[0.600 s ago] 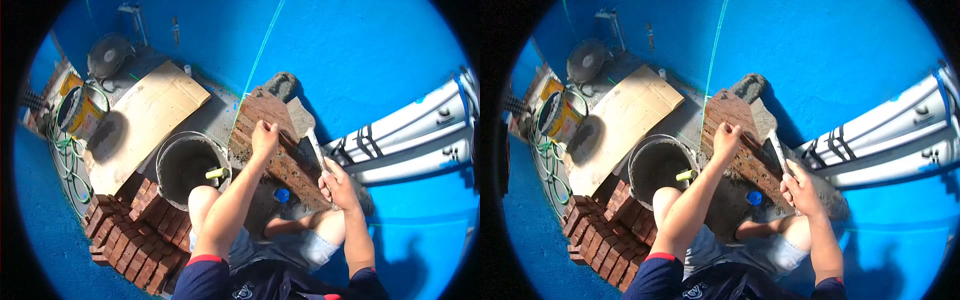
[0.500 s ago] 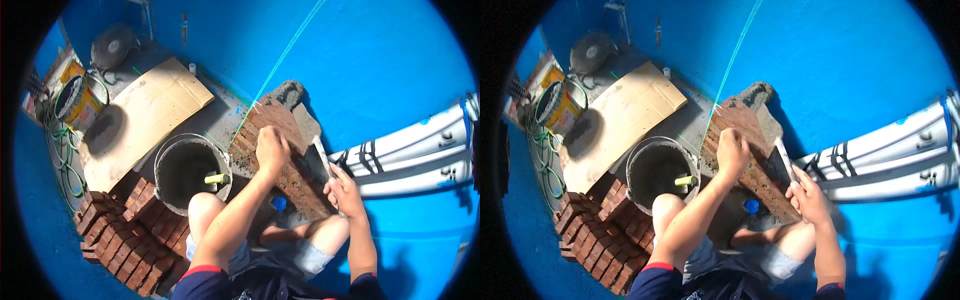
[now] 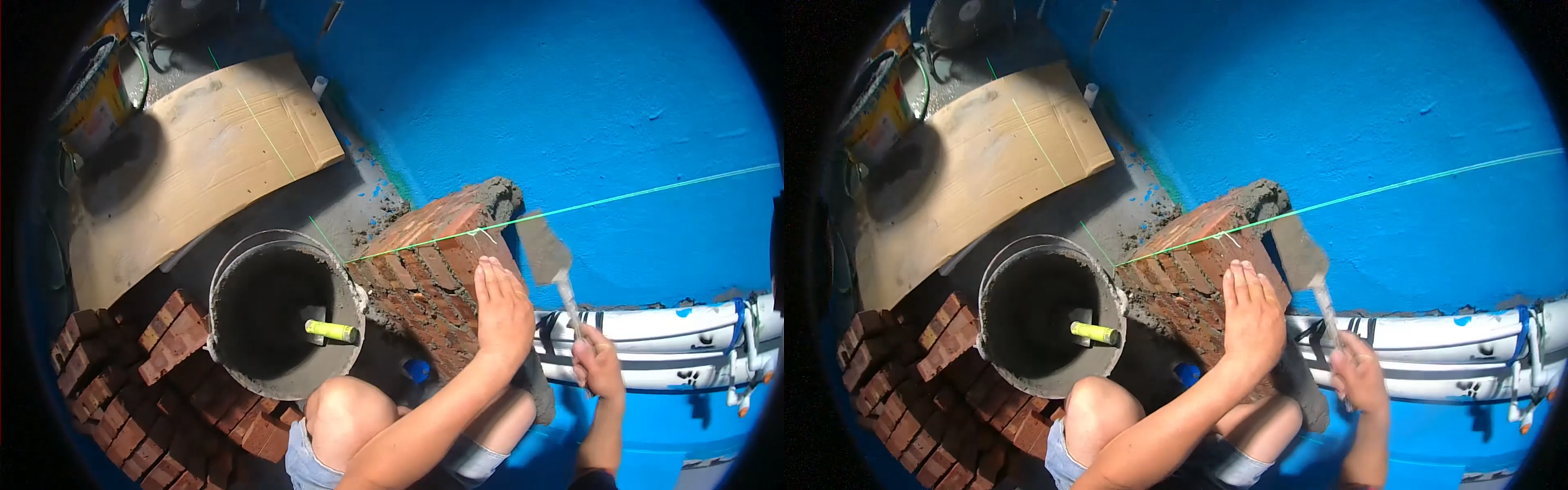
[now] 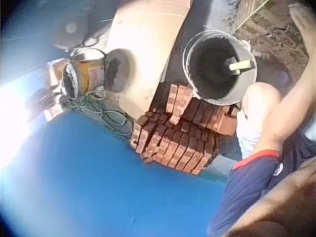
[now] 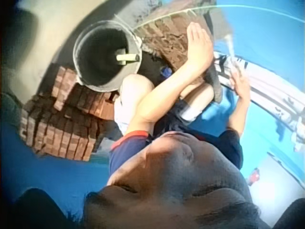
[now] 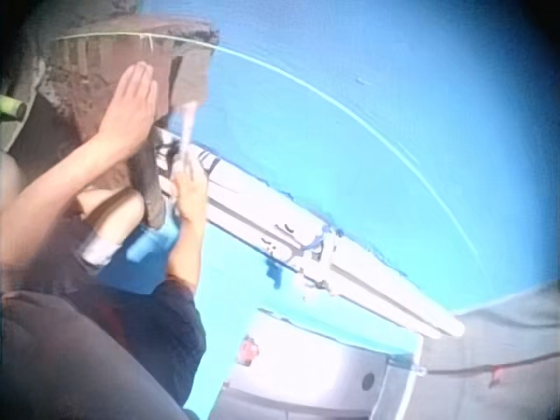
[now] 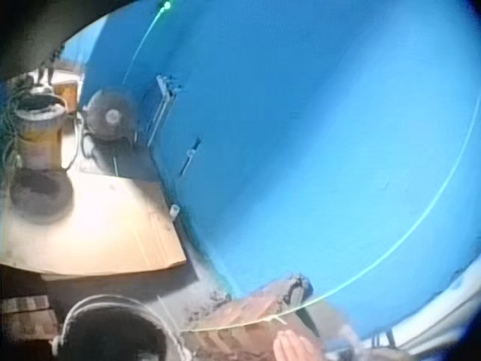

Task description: The person lays bricks to build a wall, applying mortar with a trowel, placing bricks along a guide line, and scraping away excess mortar.

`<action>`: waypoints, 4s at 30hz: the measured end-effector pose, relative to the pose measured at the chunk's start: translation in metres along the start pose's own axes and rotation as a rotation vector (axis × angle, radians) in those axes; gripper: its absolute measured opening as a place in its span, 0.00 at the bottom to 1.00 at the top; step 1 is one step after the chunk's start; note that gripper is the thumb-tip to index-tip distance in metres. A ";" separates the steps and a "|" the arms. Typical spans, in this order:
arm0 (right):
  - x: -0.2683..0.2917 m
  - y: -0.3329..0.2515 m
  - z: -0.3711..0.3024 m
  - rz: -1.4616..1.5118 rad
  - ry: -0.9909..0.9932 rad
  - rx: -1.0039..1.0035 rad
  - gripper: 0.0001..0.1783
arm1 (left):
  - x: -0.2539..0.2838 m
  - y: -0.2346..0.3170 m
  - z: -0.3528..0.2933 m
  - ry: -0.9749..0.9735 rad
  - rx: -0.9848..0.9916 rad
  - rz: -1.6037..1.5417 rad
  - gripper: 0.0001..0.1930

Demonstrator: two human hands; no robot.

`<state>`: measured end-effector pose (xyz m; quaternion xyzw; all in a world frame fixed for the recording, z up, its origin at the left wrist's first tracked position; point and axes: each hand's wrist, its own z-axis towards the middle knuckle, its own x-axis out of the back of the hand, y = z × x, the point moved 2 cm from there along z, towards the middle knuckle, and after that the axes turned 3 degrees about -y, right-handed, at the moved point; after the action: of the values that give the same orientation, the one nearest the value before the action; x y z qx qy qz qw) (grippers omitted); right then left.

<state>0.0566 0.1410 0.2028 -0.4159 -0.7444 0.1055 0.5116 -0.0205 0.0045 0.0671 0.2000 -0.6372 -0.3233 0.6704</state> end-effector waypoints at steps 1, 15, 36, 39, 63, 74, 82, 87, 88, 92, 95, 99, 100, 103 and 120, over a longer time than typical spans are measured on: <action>0.005 -0.022 0.013 -0.076 0.016 0.046 0.18 | 0.000 0.000 0.002 -0.006 -0.001 0.004 0.26; -0.058 -0.229 0.221 -1.604 0.159 0.594 0.25 | -0.002 0.006 0.015 -0.179 0.039 -0.010 0.26; -0.123 -0.221 0.216 -1.310 -0.355 0.628 0.25 | 0.005 0.007 0.014 -0.234 0.016 -0.006 0.26; -0.096 -0.214 0.227 -1.128 -0.300 0.484 0.28 | 0.002 0.011 0.014 -0.251 0.006 -0.034 0.26; 0.000 -0.145 0.144 -1.097 0.416 0.758 0.16 | -0.004 -0.007 -0.010 -0.096 -0.052 0.080 0.23; -0.070 -0.169 0.188 -1.555 0.293 1.409 0.05 | -0.006 -0.007 -0.004 -0.163 -0.086 0.180 0.23; -0.056 -0.144 0.180 -1.465 0.388 1.504 0.01 | -0.008 -0.002 -0.004 -0.225 -0.109 0.198 0.26; -0.031 -0.125 0.147 -1.227 0.515 0.956 0.08 | 0.002 -0.009 -0.003 -0.238 -0.099 0.256 0.26; -0.019 -0.109 0.139 -1.225 0.519 0.933 0.08 | 0.002 -0.008 -0.003 -0.252 -0.123 0.254 0.26; 0.004 -0.056 0.094 -0.736 0.237 0.603 0.19 | -0.006 -0.019 -0.004 -0.214 -0.163 0.175 0.24; 0.011 -0.032 0.050 -0.474 0.104 0.408 0.23 | 0.011 -0.023 -0.002 -0.286 -0.171 0.275 0.25; 0.017 0.020 0.021 -0.465 0.195 0.387 0.23 | -0.004 -0.022 -0.006 -0.226 -0.226 0.300 0.23; 0.021 0.034 0.022 -0.553 0.182 0.445 0.23 | -0.004 -0.020 -0.006 -0.242 -0.225 0.307 0.22; 0.021 0.046 0.012 -0.661 0.124 0.286 0.26 | -0.001 -0.023 -0.007 -0.181 -0.237 0.343 0.23; -0.075 0.104 -0.028 -0.146 0.261 0.197 0.11 | 0.017 0.008 -0.152 -1.123 -0.526 0.245 0.12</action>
<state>0.1431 0.1444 0.1044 -0.3187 -0.6859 0.0854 0.6486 0.1299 -0.0231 0.0687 -0.2460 -0.8095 -0.4456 0.2927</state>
